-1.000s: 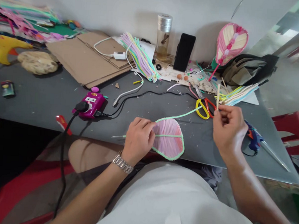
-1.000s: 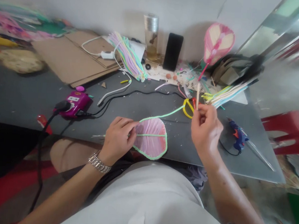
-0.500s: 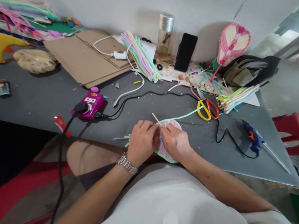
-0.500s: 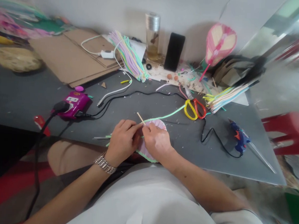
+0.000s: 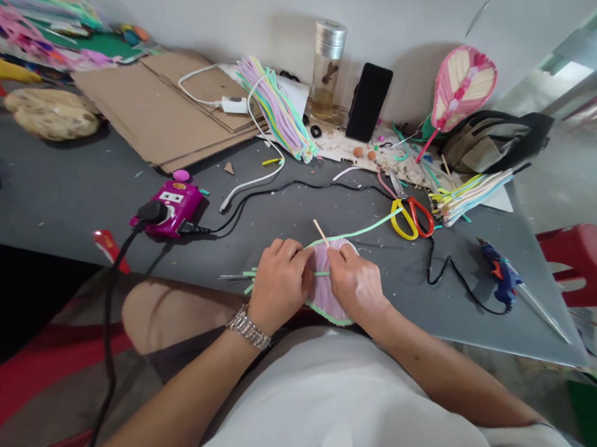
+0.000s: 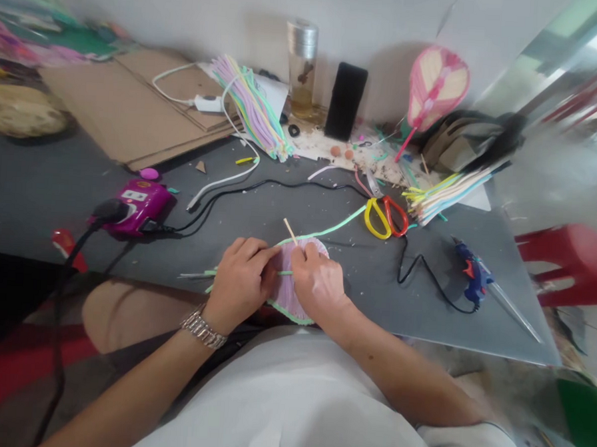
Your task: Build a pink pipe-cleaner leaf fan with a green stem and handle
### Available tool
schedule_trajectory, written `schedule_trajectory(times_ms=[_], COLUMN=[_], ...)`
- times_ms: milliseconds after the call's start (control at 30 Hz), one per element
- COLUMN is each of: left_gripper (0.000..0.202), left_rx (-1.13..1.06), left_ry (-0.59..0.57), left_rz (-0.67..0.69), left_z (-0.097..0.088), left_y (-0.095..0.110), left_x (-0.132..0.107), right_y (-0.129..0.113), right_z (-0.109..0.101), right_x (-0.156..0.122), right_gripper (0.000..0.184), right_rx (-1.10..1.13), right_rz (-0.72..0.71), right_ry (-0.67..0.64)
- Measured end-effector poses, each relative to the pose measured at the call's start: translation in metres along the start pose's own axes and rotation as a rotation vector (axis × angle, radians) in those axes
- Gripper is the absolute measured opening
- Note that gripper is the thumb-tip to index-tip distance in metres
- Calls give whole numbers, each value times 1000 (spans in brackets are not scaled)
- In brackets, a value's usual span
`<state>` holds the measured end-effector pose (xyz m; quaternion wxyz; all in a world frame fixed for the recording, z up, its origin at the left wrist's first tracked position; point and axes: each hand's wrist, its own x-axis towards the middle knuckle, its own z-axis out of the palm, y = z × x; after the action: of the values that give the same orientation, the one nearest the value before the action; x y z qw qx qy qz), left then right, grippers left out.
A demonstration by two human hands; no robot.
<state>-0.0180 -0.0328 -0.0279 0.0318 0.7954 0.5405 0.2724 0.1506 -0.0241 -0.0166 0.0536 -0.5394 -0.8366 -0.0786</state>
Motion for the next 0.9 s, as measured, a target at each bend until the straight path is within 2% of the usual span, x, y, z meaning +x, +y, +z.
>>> schedule_trajectory(times_ms=[267,533,800,900], left_gripper=[26,25,25,25], left_rx=[3,-10,-11,-11], left_ry=[-15,11,9,6], left_rz=[6,12,11,11], left_z=[1,2,2,3], left_y=[-2,-2,-2,-2], left_x=[-1,0,0,0], right_y=[11,-1,5,4], right_z=[-5,-2,-7,-8], right_x=[2,1,-2,0], right_gripper=[22,24,19,20], right_rx=[-53,8,-60,-60], right_rz=[137,6,125,117], right_ry=[-114,-79,-124,-128])
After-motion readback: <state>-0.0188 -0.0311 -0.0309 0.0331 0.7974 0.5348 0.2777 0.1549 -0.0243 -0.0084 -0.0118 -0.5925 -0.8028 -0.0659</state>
